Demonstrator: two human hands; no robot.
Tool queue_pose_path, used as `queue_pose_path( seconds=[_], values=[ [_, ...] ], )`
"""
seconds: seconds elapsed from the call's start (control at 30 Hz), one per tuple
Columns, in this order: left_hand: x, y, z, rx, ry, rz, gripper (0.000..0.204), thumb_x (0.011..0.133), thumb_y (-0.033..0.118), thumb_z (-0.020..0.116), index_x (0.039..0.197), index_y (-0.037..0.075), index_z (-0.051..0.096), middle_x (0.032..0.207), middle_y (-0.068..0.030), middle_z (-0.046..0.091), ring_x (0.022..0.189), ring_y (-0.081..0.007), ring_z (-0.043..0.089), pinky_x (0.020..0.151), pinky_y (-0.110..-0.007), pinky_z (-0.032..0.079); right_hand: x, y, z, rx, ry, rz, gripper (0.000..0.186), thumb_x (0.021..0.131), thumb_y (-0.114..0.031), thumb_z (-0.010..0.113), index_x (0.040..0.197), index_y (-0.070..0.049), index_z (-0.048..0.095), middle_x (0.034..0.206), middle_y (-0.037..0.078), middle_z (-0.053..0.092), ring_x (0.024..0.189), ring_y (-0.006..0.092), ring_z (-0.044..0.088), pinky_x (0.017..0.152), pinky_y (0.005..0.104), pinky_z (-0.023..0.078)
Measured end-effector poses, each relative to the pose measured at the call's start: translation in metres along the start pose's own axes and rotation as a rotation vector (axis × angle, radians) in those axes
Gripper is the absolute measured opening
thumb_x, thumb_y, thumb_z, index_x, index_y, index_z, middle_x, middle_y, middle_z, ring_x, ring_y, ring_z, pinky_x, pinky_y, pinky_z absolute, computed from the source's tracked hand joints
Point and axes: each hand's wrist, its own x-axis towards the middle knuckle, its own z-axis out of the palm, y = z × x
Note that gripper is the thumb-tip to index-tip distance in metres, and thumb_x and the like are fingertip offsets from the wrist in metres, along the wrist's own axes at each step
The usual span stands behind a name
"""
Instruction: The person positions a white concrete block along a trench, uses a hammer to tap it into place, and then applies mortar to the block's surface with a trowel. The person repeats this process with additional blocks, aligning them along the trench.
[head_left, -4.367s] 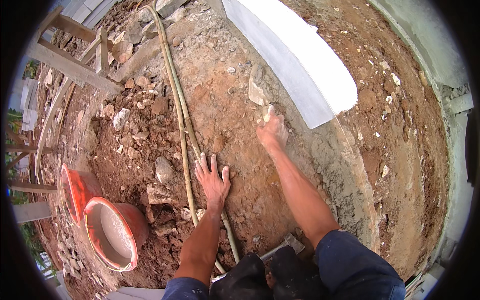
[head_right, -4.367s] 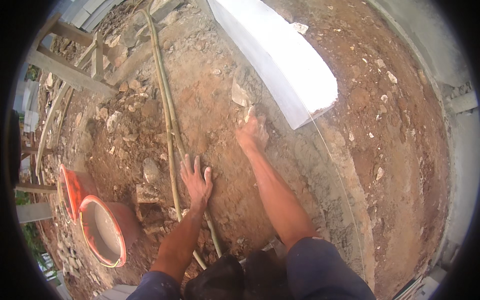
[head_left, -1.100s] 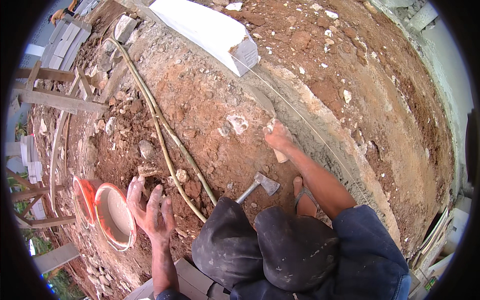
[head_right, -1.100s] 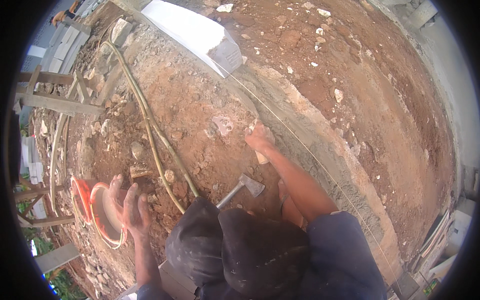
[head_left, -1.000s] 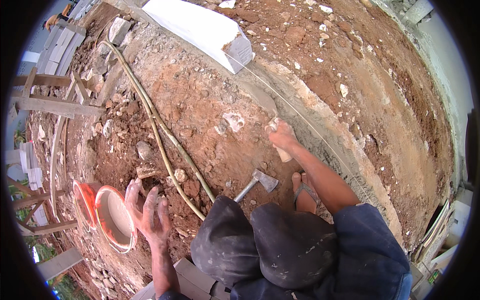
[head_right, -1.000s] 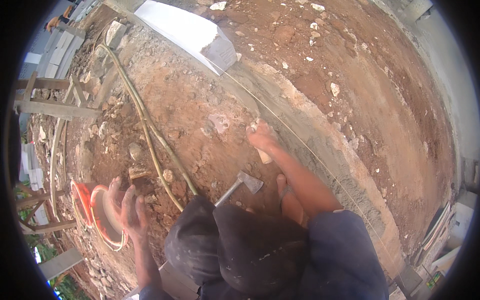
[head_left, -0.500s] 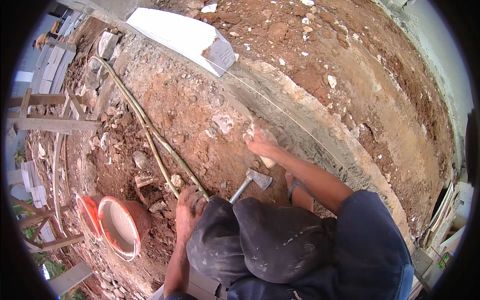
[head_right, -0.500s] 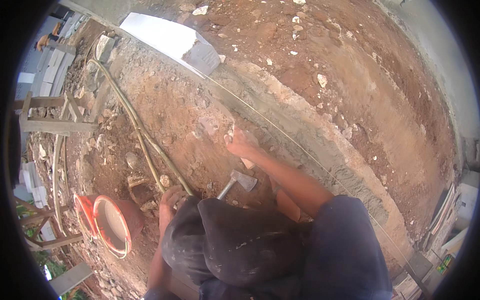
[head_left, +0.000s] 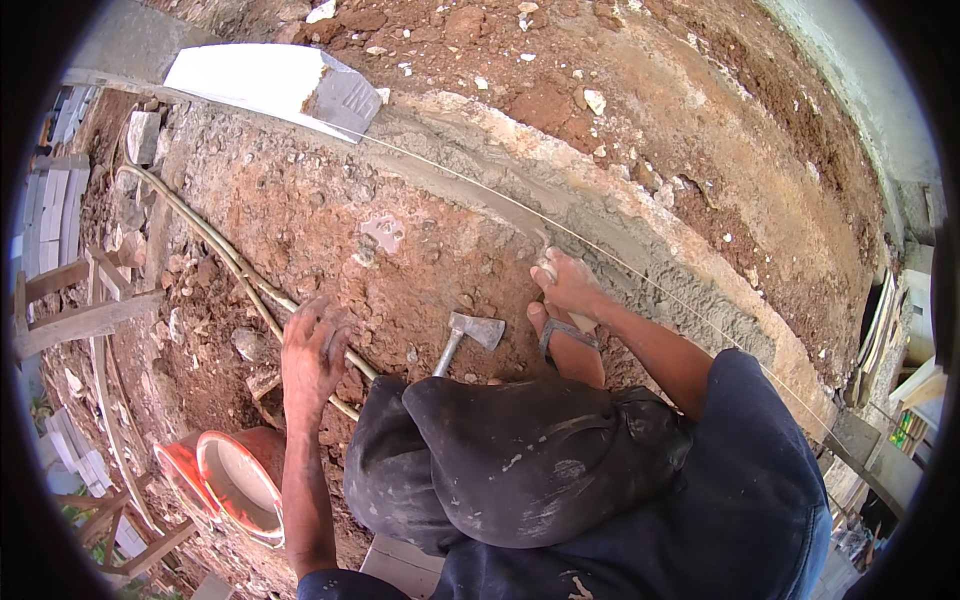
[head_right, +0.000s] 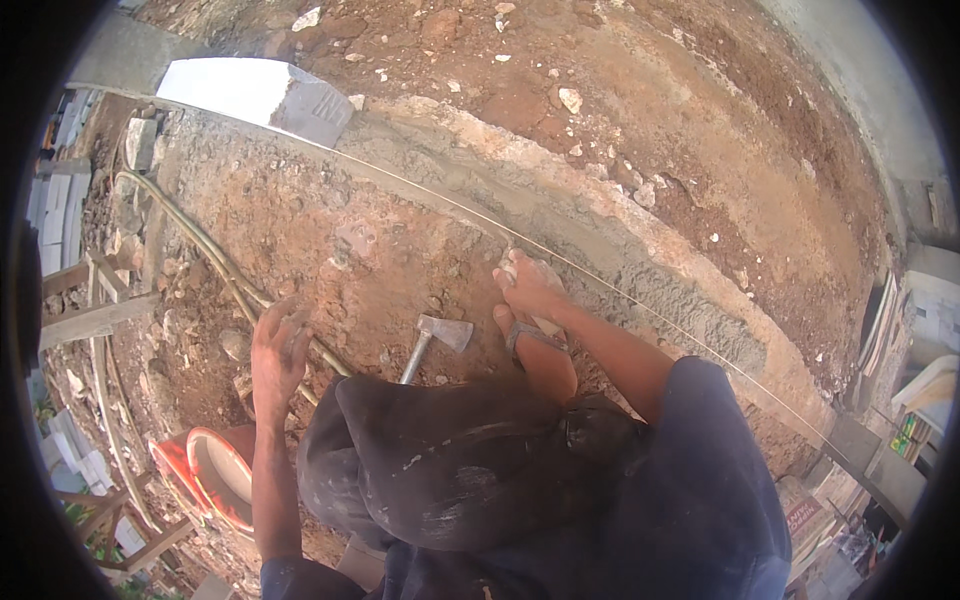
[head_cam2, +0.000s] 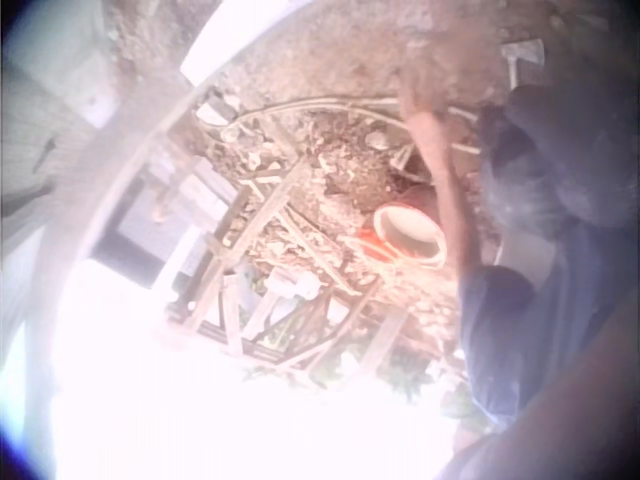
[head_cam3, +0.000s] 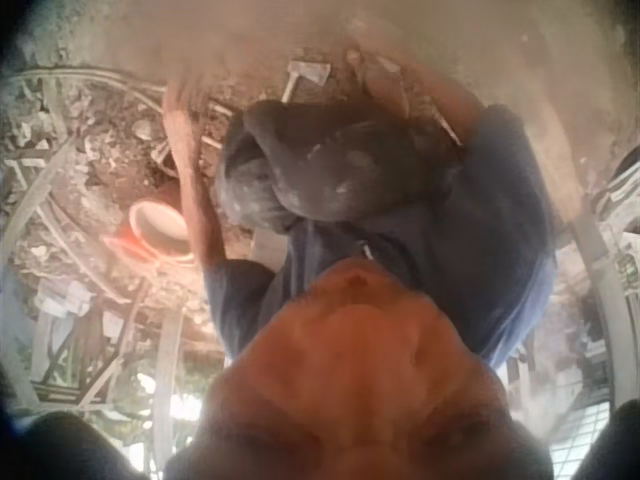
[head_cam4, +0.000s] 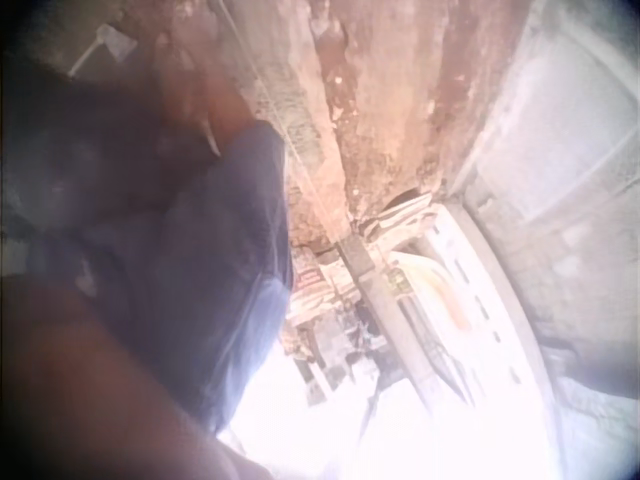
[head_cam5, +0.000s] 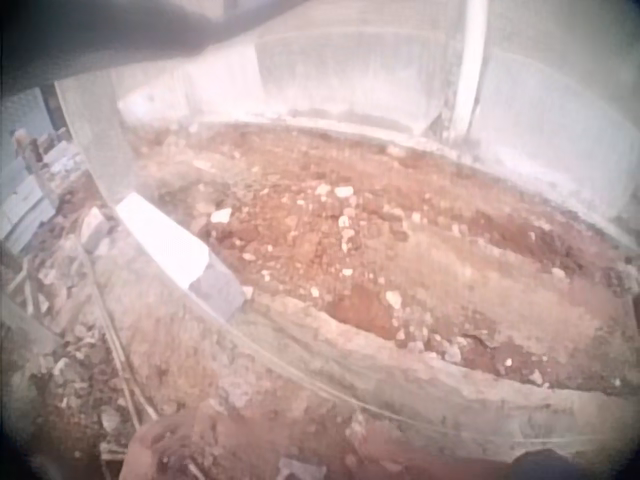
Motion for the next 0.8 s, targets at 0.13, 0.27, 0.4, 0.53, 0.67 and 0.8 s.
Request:
queue_pose_path(
  seconds=[0.13, 0.27, 0.4, 0.53, 0.67, 0.8],
  values=[
    [-0.053, -0.035, -0.004, 0.054, -0.058, -0.172, 0.025, 0.088, 0.012, 0.068, 0.112, 0.005, 0.070, 0.127, -0.0157, 0.061, 0.118, -0.0360, 0.057, 0.101, -0.046, 0.046, -0.023, 0.042, 0.000, 0.027, 0.097, -0.001, 0.064, 0.092, -0.043, 0.057, 0.136, 0.004, 0.050, 0.119, 0.029, 0.064, 0.113, 0.0439, 0.061, 0.097, 0.0482, 0.048],
    [-0.106, -0.053, -0.019, 0.075, -0.115, -0.383, 0.027, 0.092, 0.016, 0.063, 0.115, 0.002, 0.068, 0.129, -0.0179, 0.060, 0.121, -0.0376, 0.055, 0.104, -0.046, 0.043, -0.041, 0.073, -0.007, 0.093, 0.062, 0.042, 0.063, 0.091, -0.044, 0.058, 0.130, 0.005, 0.055, 0.118, 0.030, 0.064, 0.113, 0.0451, 0.060, 0.097, 0.0477, 0.048],
    [-0.159, -0.075, -0.036, 0.121, -0.152, -0.463, 0.027, 0.091, 0.015, 0.062, 0.114, 0.001, 0.067, 0.128, -0.0192, 0.060, 0.123, -0.0378, 0.053, 0.106, -0.046, 0.041, -0.063, 0.116, -0.010, -0.075, 0.103, -0.061, 0.063, 0.091, -0.046, 0.057, 0.128, 0.005, 0.056, 0.115, 0.032, 0.064, 0.113, 0.0455, 0.060, 0.097, 0.0491, 0.047],
    [-0.159, -0.078, -0.064, 0.169, -0.091, -0.493, 0.029, 0.089, 0.017, 0.064, 0.113, 0.000, 0.067, 0.128, -0.0199, 0.060, 0.119, -0.0388, 0.056, 0.102, -0.047, 0.044, -0.110, 0.109, -0.026, -0.101, 0.129, -0.078, 0.056, 0.094, -0.044, 0.054, 0.126, 0.001, 0.054, 0.102, 0.030, 0.067, 0.103, 0.0474, 0.063, 0.090, 0.0538, 0.049],
    [-0.111, -0.098, -0.056, 0.191, -0.039, -0.360, 0.029, 0.089, 0.016, 0.066, 0.115, 0.003, 0.068, 0.129, -0.0176, 0.060, 0.119, -0.0381, 0.057, 0.103, -0.046, 0.045, -0.078, 0.056, -0.007, -0.186, 0.055, -0.067, 0.052, 0.095, -0.044, 0.051, 0.125, -0.002, 0.050, 0.096, 0.030, 0.068, 0.092, 0.0483, 0.065, 0.083, 0.0563, 0.050],
    [-0.023, -0.065, -0.043, 0.243, -0.046, -0.102, 0.030, 0.090, 0.015, 0.067, 0.119, 0.006, 0.067, 0.132, -0.0153, 0.059, 0.124, -0.0373, 0.054, 0.107, -0.048, 0.042, -0.050, 0.042, -0.003, -0.138, -0.043, 0.047, 0.052, 0.097, -0.041, 0.049, 0.127, 0.001, 0.049, 0.094, 0.034, 0.067, 0.093, 0.0514, 0.064, 0.084, 0.0577, 0.050]
  ],
)
